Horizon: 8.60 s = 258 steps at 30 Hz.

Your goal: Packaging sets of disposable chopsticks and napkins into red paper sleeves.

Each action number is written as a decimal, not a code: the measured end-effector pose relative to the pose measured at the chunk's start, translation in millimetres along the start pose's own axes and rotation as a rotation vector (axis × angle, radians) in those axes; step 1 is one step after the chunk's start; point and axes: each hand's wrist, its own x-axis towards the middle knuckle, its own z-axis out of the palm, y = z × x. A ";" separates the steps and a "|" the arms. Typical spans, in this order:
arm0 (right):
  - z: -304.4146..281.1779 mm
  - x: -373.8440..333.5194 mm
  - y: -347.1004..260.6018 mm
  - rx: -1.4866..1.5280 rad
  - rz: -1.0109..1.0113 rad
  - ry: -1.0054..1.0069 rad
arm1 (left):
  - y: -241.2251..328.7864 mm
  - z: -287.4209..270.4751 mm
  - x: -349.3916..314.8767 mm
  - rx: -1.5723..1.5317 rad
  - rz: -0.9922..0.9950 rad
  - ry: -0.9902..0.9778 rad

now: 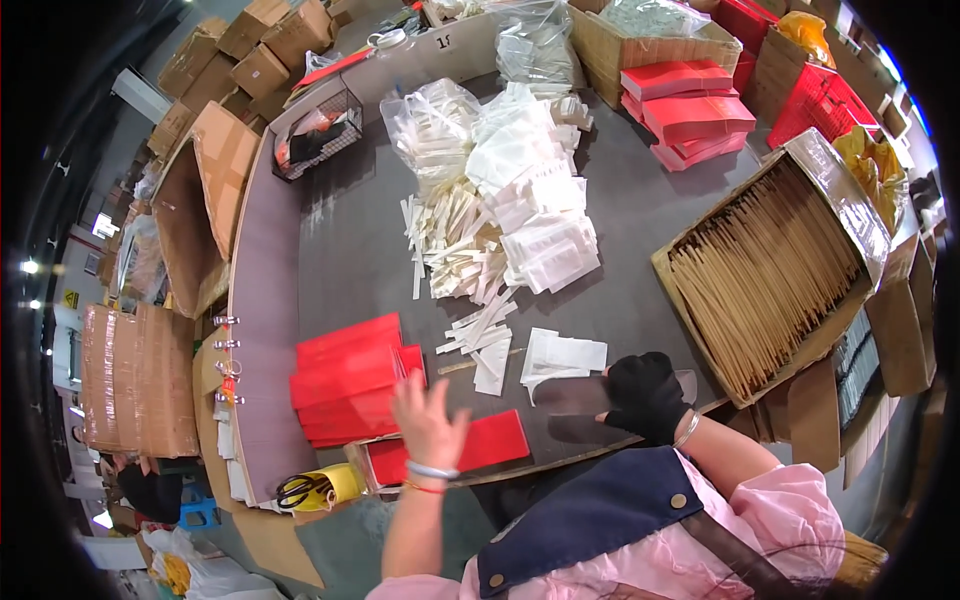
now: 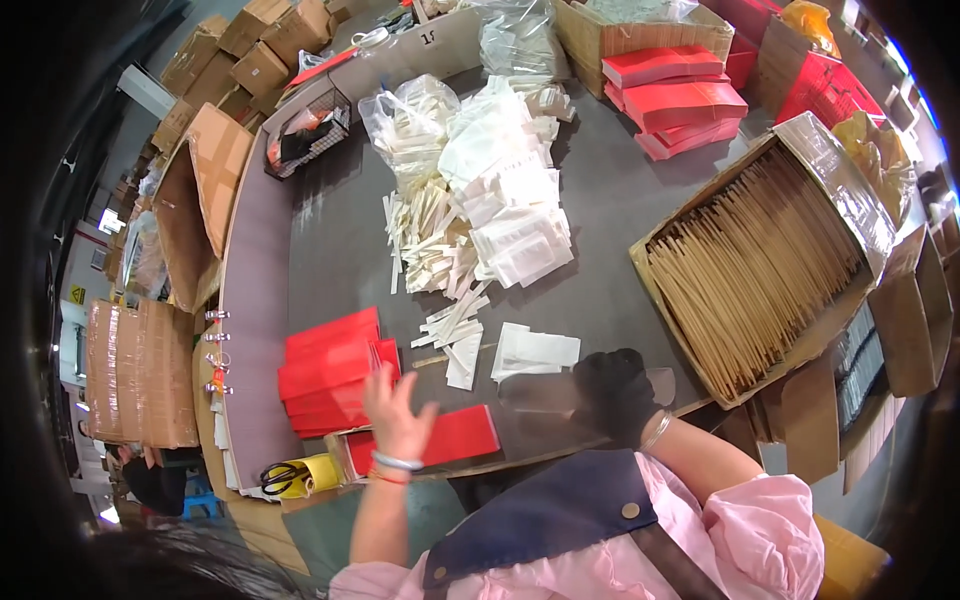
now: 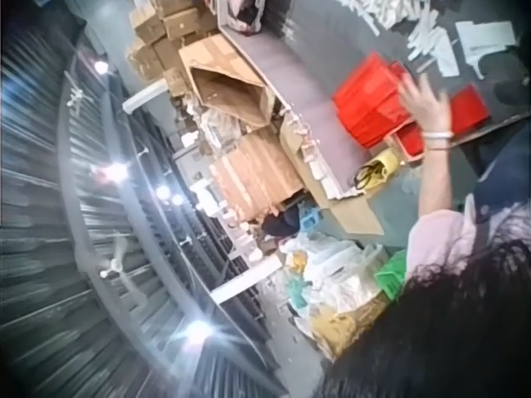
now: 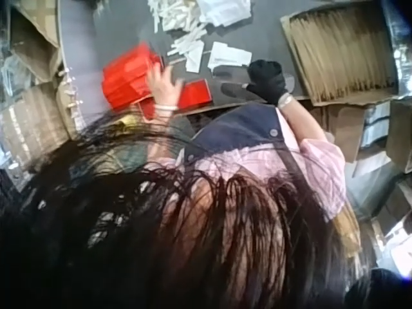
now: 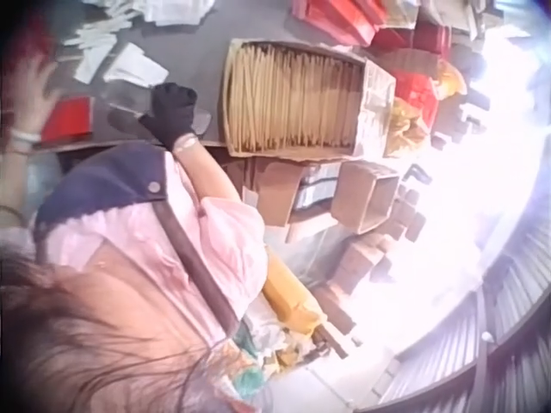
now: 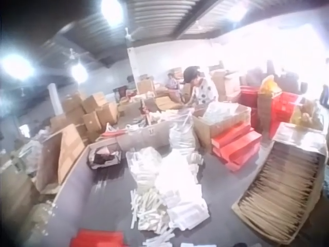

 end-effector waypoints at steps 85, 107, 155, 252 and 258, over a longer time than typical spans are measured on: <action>-21.7 -69.3 209.4 0.127 0.684 0.998 | 93.9 69.6 71.7 -0.727 0.303 -0.307; 41.1 -20.7 46.1 0.088 -0.110 -0.077 | 46.5 17.1 -41.7 -0.262 0.240 -0.220; -10.2 -13.9 0.4 -0.007 -0.185 0.060 | 49.9 55.4 -48.8 -0.295 -0.266 -0.061; -120.8 -87.5 0.2 2.176 0.166 0.761 | 79.2 75.6 -68.9 -0.559 0.071 0.267; -120.7 -34.5 19.1 1.693 0.194 1.043 | 90.9 64.6 -48.0 -0.296 0.343 0.339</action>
